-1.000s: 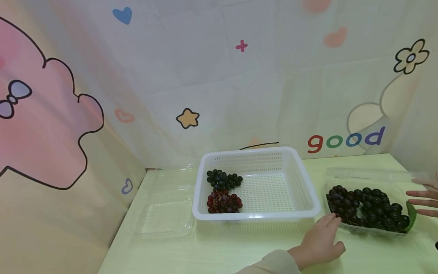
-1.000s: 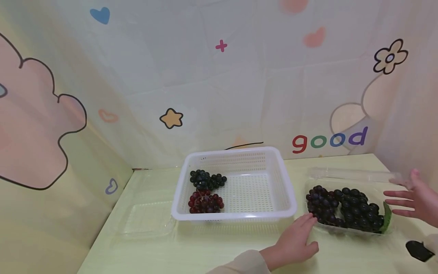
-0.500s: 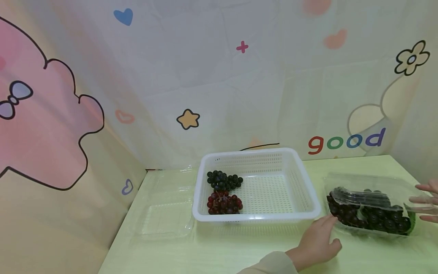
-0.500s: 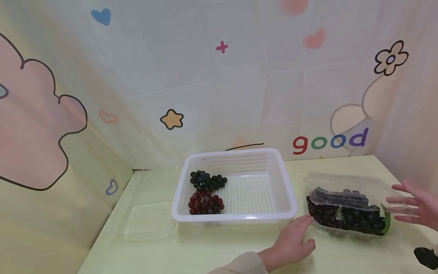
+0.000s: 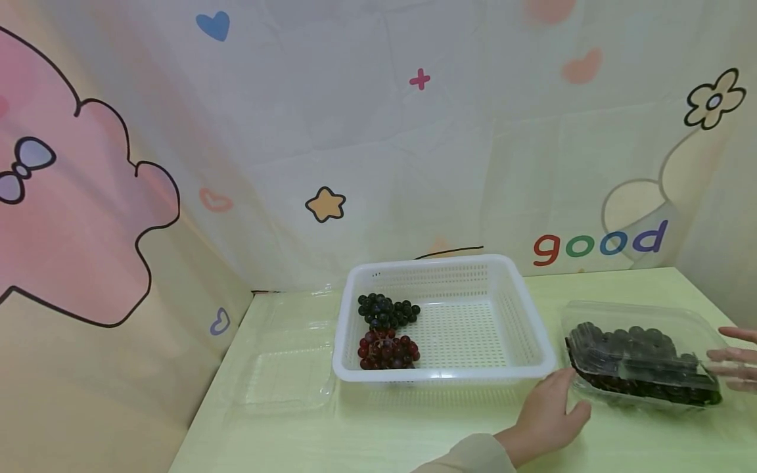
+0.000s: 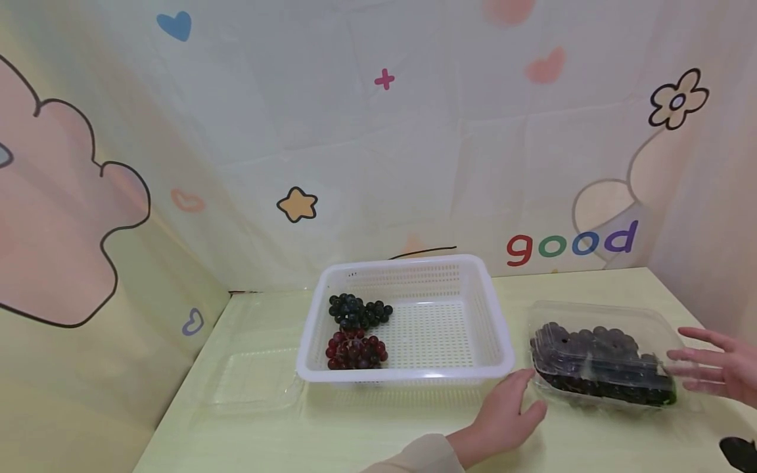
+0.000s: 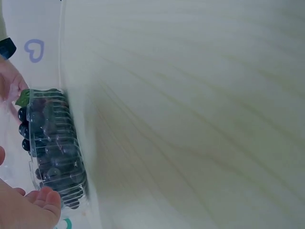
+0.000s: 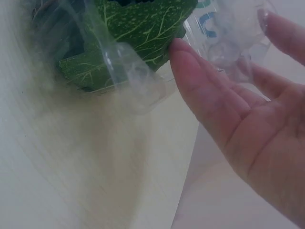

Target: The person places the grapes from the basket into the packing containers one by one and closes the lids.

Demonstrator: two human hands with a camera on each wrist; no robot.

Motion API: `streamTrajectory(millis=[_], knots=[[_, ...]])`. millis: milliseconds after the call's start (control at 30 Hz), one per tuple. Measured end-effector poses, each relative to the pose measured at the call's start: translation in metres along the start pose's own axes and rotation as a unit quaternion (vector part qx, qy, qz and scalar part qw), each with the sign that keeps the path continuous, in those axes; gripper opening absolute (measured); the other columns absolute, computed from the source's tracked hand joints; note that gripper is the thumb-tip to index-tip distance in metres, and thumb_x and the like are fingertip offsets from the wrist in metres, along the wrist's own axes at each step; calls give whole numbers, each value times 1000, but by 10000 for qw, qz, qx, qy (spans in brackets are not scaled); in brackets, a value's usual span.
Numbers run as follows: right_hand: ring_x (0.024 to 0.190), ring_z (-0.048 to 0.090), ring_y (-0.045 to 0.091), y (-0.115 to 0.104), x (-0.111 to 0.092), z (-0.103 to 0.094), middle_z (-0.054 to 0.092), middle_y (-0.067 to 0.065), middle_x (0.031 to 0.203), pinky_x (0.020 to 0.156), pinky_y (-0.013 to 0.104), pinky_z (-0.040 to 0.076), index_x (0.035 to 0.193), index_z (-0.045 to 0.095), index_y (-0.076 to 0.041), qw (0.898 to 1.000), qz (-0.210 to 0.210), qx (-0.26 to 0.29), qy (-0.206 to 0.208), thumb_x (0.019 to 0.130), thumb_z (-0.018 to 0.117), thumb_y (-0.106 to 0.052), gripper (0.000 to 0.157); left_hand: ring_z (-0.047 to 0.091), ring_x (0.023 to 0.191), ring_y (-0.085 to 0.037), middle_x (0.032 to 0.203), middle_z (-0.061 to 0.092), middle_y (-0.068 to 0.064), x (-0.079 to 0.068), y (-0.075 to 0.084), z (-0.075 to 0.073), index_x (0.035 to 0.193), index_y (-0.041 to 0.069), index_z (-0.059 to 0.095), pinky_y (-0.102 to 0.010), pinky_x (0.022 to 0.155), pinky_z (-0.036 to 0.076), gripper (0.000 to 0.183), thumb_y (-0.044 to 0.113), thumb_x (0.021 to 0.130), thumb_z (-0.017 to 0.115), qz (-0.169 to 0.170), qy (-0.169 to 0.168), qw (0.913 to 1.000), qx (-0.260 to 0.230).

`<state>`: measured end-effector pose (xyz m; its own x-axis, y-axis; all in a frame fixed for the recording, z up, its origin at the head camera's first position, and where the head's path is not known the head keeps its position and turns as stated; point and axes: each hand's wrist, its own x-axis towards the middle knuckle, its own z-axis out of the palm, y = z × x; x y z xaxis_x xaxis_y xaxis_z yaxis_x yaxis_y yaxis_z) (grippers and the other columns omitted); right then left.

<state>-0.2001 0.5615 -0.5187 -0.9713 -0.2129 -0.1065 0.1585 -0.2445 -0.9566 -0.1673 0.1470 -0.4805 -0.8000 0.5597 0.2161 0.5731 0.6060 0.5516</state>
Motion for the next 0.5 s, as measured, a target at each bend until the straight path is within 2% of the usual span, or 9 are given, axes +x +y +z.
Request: streamTrajectory(millis=[33,67,133,200,267,333,367,433,500], knots=[[84,65,23,1,0,-3,66,-4,96,67,46,50,117,41,-39,9992,-51,347,-195,98,22,-11,39,45,116,-4,129,46,8,0,0,1,130,12,41,-13,91,36,45,33,89,39,-15,51,10000,-39],[88,64,27,2,0,-6,66,0,101,71,49,49,119,44,-37,9950,-100,792,-595,99,17,-11,43,46,116,-5,129,47,6,1,0,2,129,11,41,-13,91,37,45,33,89,39,-18,109,9999,-69],[95,61,31,3,0,-7,64,5,106,76,53,46,118,49,-33,9813,-77,1473,-1240,99,11,-10,48,47,115,-6,128,48,5,1,1,3,129,10,42,-14,90,37,46,33,89,39,-57,182,9996,-184],[94,62,26,7,-1,-1,63,1,106,74,49,49,121,46,-33,9836,-518,1116,-1319,95,14,4,55,47,115,-7,128,48,3,2,1,3,128,9,41,-14,90,38,46,33,89,40,-114,210,9992,-326],[94,62,23,11,-1,2,63,0,107,72,45,50,123,42,-32,9833,-789,914,-1365,94,15,7,55,47,115,-8,129,48,2,2,1,4,129,9,41,-16,91,38,47,34,89,40,-207,205,9984,-492],[88,65,16,14,-2,6,64,-6,103,64,38,52,124,37,-32,9909,-1077,159,-790,91,22,14,59,47,115,-9,129,48,2,3,0,4,129,9,40,-17,90,39,47,34,89,40,-316,173,9973,-647],[85,65,14,15,-2,6,64,-8,101,61,37,52,124,36,-34,9932,-1063,-102,-474,90,24,14,59,48,115,-9,129,48,2,4,0,4,129,10,40,-18,90,40,46,34,89,40,-373,150,9967,-705],[80,65,11,15,-2,6,64,-14,97,59,34,52,127,30,-39,9963,-741,-436,-34,92,30,10,60,48,115,-9,128,48,2,4,0,5,130,11,39,-19,89,41,46,34,90,40,-469,109,9956,-799],[78,65,8,14,-2,7,62,-19,94,59,34,52,130,22,-44,9952,-521,-814,172,92,33,7,64,48,115,-9,128,48,2,4,0,5,130,12,39,-19,88,41,47,35,90,40,-546,83,9950,-835]])
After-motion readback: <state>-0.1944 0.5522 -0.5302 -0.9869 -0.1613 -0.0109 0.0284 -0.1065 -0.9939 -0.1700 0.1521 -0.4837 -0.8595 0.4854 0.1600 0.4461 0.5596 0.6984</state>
